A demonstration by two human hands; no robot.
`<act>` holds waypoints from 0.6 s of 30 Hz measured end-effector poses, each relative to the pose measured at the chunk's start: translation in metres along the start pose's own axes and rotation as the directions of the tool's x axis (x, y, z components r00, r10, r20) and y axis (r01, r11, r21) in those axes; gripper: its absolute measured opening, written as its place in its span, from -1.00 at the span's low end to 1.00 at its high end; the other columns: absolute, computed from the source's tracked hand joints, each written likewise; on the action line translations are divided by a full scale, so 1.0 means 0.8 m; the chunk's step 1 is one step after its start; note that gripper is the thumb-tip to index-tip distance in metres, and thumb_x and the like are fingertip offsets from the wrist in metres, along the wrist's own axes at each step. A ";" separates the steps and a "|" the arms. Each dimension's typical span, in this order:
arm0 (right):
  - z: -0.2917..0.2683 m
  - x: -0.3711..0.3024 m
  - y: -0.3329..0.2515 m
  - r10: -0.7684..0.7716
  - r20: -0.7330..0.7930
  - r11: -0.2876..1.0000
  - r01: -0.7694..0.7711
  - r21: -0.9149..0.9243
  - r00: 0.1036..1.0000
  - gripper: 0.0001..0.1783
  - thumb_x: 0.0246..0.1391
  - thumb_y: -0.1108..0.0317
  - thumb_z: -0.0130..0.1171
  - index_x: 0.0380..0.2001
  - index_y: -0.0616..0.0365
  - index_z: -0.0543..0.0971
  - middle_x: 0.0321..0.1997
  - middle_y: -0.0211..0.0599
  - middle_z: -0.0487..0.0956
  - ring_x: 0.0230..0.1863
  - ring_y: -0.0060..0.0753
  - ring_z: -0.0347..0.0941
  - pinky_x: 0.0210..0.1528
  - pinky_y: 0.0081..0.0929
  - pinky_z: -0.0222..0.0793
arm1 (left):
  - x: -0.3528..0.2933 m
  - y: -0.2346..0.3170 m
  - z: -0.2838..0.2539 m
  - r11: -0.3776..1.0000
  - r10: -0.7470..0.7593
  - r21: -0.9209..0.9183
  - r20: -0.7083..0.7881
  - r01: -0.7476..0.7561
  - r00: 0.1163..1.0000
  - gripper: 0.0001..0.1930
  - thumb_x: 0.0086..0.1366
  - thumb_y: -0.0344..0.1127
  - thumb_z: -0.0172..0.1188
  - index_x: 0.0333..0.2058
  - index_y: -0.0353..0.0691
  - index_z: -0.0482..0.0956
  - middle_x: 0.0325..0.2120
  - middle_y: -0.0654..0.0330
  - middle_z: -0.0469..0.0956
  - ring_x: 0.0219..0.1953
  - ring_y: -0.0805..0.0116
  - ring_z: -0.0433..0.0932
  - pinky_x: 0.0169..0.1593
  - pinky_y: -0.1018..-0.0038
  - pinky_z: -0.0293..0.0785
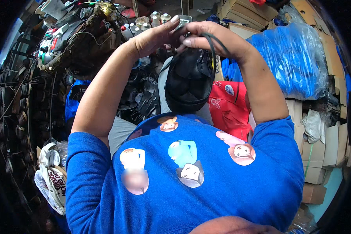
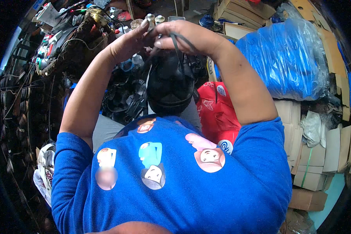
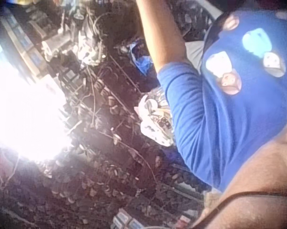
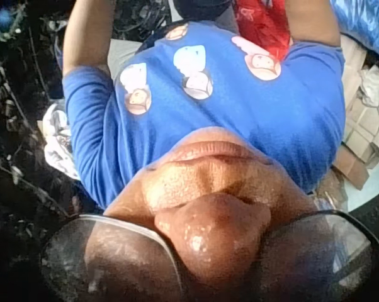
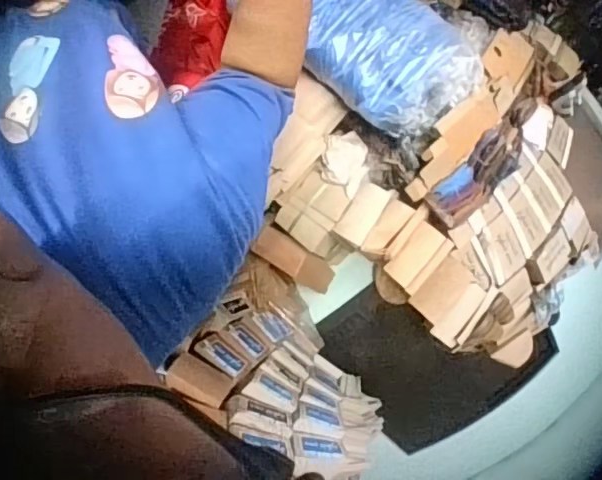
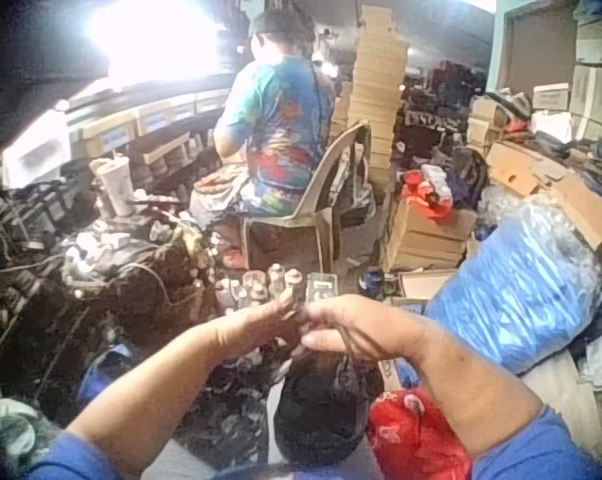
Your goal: Checking and sorting black shoes, placing them into a bag and a bin.
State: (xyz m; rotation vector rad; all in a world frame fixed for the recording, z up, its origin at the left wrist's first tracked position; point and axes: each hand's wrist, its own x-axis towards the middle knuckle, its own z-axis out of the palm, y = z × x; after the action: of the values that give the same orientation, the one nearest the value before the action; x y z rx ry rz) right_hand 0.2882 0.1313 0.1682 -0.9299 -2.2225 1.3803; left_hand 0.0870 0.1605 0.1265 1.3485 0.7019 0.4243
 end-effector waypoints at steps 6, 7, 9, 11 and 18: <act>0.022 -0.001 0.006 -0.425 -0.214 0.750 0.210 -0.627 0.879 -0.68 -0.20 0.53 0.16 -0.26 0.07 0.51 -0.24 -0.27 0.48 -0.19 -0.19 0.45 -0.12 -0.42 0.37 | 0.007 -0.011 -0.002 0.999 -0.046 -0.029 -0.055 0.044 0.997 -0.19 0.15 0.43 -0.30 -0.19 -0.27 0.54 -0.29 0.21 0.54 -0.28 0.47 0.39 -0.24 0.56 0.16; 0.024 0.005 0.011 -0.427 -0.214 0.750 0.212 -0.627 0.879 -0.68 -0.20 0.53 0.16 -0.26 0.07 0.51 -0.24 -0.27 0.48 -0.19 -0.19 0.45 -0.12 -0.42 0.37 | 0.009 -0.016 -0.003 0.995 -0.088 -0.056 -0.125 0.081 0.988 -0.19 0.15 0.43 -0.30 -0.19 -0.27 0.54 -0.29 0.20 0.54 -0.28 0.46 0.40 -0.22 0.55 0.17; 0.027 0.012 0.018 -0.659 -0.160 0.465 0.230 -0.855 0.735 -0.70 -0.24 0.50 0.19 -0.30 0.04 0.53 -0.27 -0.28 0.45 -0.25 -0.12 0.41 -0.18 -0.34 0.38 | 0.012 -0.013 0.000 0.990 -0.106 -0.102 -0.080 0.098 0.991 -0.21 0.18 0.41 -0.31 -0.17 -0.27 0.53 -0.29 0.17 0.55 -0.25 0.43 0.41 -0.18 0.55 0.21; 0.035 0.017 0.019 -0.694 -0.130 0.386 0.213 -0.898 0.708 -0.71 -0.26 0.47 0.21 -0.33 0.02 0.54 -0.27 -0.32 0.46 -0.26 -0.18 0.42 -0.18 -0.36 0.38 | 0.009 -0.008 0.000 0.982 -0.080 -0.176 -0.038 0.072 0.996 -0.23 0.21 0.37 -0.36 -0.21 -0.27 0.54 -0.33 0.18 0.55 -0.24 0.40 0.43 -0.16 0.54 0.25; 0.069 -0.024 0.046 -0.626 -0.345 0.618 0.174 -0.767 0.699 -0.69 -0.11 0.26 0.20 -0.20 -0.01 0.54 -0.19 -0.34 0.49 -0.19 -0.26 0.42 -0.09 -0.33 0.22 | 0.011 -0.048 -0.038 0.551 -0.060 -0.765 -0.434 -0.333 0.899 -0.82 0.30 -0.27 -0.04 -0.33 -0.26 0.44 -0.41 0.15 0.52 -0.31 0.29 0.49 -0.11 0.35 0.41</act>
State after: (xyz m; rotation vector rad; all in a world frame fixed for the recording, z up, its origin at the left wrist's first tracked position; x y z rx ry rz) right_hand 0.2808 0.0930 0.1111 -0.7852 -2.2043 -0.0515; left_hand 0.0687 0.1810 0.0854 0.3744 0.6013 1.0588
